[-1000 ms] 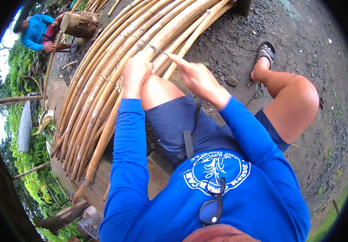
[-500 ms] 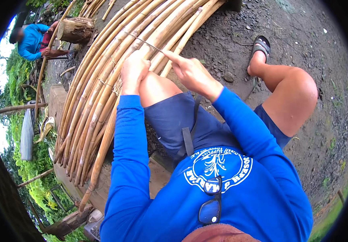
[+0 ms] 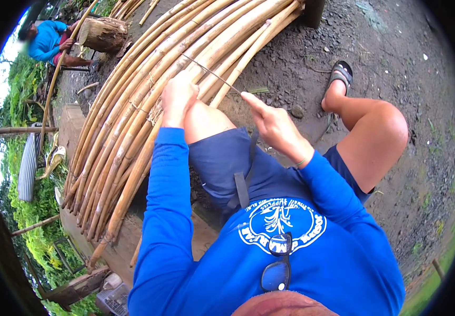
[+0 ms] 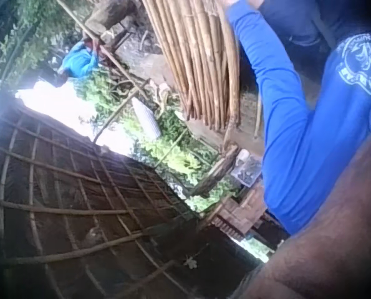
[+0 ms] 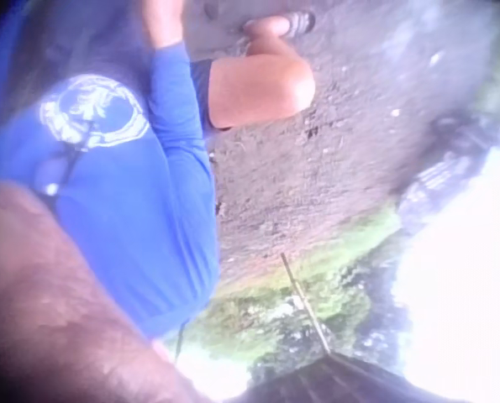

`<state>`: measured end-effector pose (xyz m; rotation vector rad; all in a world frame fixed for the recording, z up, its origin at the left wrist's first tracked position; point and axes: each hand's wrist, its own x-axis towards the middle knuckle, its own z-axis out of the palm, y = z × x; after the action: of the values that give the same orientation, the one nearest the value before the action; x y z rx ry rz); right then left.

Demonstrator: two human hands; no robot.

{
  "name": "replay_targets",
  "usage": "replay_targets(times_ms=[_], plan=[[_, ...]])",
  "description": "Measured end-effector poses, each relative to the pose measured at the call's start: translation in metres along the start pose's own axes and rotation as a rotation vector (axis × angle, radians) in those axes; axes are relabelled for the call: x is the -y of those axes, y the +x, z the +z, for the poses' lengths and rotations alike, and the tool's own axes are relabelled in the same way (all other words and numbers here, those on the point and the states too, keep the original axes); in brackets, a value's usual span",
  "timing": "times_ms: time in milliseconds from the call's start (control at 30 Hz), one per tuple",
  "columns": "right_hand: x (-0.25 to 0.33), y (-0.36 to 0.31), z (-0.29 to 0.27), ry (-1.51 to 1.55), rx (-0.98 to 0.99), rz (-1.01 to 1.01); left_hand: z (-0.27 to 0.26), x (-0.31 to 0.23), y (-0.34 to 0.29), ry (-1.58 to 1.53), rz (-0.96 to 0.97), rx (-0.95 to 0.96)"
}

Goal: The person prepares for work by zipping a pouch and then uses a small blade to strip bark or fibers from bamboo poles by hand while seated.

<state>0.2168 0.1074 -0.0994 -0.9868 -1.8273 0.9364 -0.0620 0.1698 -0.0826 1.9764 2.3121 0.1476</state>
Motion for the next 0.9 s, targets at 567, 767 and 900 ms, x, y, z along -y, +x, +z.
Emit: replay_targets(times_ms=[567, 767, 900], plan=[[0.003, 0.040, 0.023, -0.110, 0.102, 0.013, 0.006, 0.000, 0.003, -0.021, -0.026, 0.000], [-0.007, -0.013, 0.004, -0.026, 0.071, 0.033, -0.002, 0.010, 0.015, -0.024, -0.008, 0.192], [0.007, 0.003, -0.005, -0.083, 0.138, 0.142, -0.013, -0.017, 0.008, -0.076, 0.016, 0.102]])
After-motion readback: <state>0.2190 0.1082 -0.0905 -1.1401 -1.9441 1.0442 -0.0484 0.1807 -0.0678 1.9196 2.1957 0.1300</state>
